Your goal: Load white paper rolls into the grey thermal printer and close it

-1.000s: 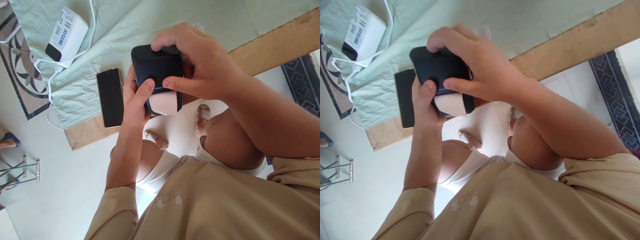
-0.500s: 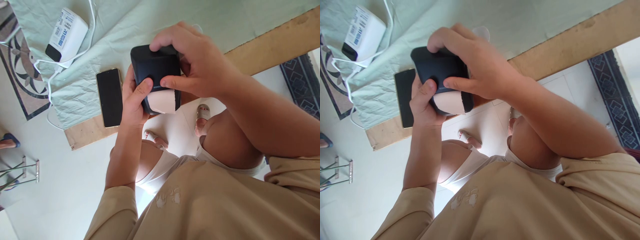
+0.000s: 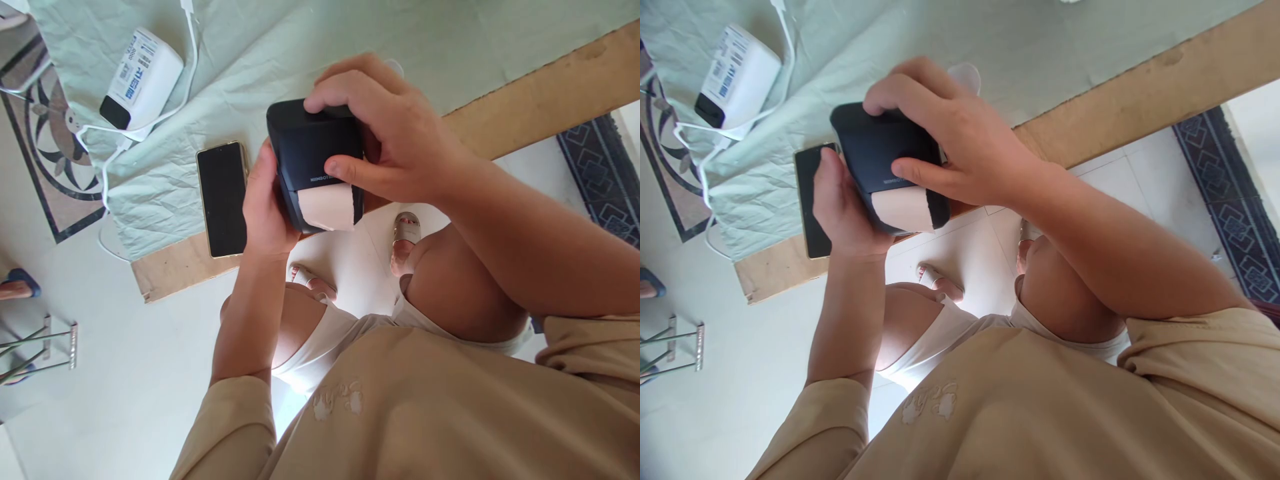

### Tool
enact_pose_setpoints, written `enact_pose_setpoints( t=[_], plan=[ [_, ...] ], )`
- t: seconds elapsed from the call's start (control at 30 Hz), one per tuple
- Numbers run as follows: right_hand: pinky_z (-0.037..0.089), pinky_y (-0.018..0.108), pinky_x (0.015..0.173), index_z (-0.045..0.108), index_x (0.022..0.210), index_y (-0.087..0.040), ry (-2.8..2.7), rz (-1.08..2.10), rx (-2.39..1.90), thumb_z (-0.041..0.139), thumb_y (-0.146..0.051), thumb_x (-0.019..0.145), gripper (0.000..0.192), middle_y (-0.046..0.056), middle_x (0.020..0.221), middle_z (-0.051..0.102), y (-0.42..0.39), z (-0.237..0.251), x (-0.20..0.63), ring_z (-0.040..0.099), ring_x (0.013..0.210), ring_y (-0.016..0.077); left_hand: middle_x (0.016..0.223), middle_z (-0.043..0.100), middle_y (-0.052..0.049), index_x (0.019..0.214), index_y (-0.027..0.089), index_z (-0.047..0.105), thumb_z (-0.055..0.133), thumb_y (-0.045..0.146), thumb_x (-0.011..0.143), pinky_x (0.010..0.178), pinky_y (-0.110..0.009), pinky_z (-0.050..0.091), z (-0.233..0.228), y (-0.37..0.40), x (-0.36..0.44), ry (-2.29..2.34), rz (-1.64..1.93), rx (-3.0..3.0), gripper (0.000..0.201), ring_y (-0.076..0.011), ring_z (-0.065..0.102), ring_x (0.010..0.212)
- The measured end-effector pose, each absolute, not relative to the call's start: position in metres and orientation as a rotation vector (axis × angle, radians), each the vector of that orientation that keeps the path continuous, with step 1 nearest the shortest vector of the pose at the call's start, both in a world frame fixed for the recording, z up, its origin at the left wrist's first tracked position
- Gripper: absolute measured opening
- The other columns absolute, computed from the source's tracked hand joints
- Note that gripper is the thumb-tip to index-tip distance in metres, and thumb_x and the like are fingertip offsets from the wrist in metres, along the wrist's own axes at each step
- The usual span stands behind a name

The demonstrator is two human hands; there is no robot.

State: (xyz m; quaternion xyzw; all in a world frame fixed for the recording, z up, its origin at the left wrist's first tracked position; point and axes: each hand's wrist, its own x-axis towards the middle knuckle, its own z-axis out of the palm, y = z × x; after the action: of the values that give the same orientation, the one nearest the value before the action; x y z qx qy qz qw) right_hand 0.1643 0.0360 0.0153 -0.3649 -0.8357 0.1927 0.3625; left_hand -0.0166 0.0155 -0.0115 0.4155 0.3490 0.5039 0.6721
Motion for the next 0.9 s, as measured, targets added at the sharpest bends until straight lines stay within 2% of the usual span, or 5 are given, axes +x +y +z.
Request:
enact_pose_setpoints(
  t=[0.1, 0.23, 0.47, 0.73, 0.9],
  plan=[
    [0.048, 0.032, 0.103, 0.059, 0.120, -0.016, -2.120, 0.390, -0.878, 0.044, -0.042, 0.095, 0.039, 0.011, 0.120, 0.061, 0.040, 0.012, 0.165, 0.058, 0.115, 0.0153, 0.105, 0.068, -0.008, 0.096, 0.026, 0.065, 0.055, 0.055, 0.088, 0.103, -0.049, 0.048, -0.014, 0.018, -0.018, 0.710, 1.189, 0.845, 0.031, -0.0342, 0.052, 0.131],
    [0.050, 0.031, 0.095, 0.062, 0.115, -0.007, -2.064, 0.326, -0.797, 0.041, -0.042, 0.096, 0.045, 0.016, 0.111, 0.062, 0.044, 0.008, 0.164, 0.059, 0.106, 0.0153, 0.099, 0.069, -0.007, 0.098, 0.025, 0.070, 0.053, 0.059, 0.090, 0.102, -0.048, 0.048, -0.024, 0.021, -0.022, 0.771, 1.245, 0.915, 0.039, -0.0298, 0.063, 0.106],
    [0.054, 0.033, 0.094, 0.057, 0.121, -0.013, -2.157, 0.370, -0.858, 0.046, -0.059, 0.089, 0.058, 0.013, 0.123, 0.055, 0.042, 0.013, 0.166, 0.055, 0.115, 0.0164, 0.095, 0.070, -0.006, 0.097, 0.025, 0.071, 0.046, 0.067, 0.090, 0.106, -0.044, 0.046, -0.022, 0.021, -0.022, 0.820, 1.294, 0.980, 0.049, -0.0294, 0.059, 0.110],
    [0.056, 0.034, 0.095, 0.059, 0.119, -0.011, -2.125, 0.415, -0.777, 0.057, -0.054, 0.086, 0.054, 0.017, 0.124, 0.052, 0.042, 0.013, 0.167, 0.054, 0.119, 0.0220, 0.081, 0.064, -0.003, 0.086, 0.027, 0.066, 0.053, 0.055, 0.091, 0.085, -0.041, 0.051, -0.024, 0.022, -0.021, 0.876, 1.320, 0.917, 0.031, -0.0237, 0.059, 0.084],
    [0.056, 0.031, 0.090, 0.057, 0.123, -0.012, -2.165, 0.373, -0.750, 0.057, -0.057, 0.085, 0.059, 0.015, 0.126, 0.051, 0.046, 0.012, 0.168, 0.053, 0.121, 0.0200, 0.087, 0.068, -0.004, 0.087, 0.028, 0.065, 0.058, 0.055, 0.086, 0.091, -0.046, 0.051, -0.025, 0.023, -0.022, 0.945, 1.277, 0.896, 0.028, -0.0280, 0.062, 0.095]
  ],
)
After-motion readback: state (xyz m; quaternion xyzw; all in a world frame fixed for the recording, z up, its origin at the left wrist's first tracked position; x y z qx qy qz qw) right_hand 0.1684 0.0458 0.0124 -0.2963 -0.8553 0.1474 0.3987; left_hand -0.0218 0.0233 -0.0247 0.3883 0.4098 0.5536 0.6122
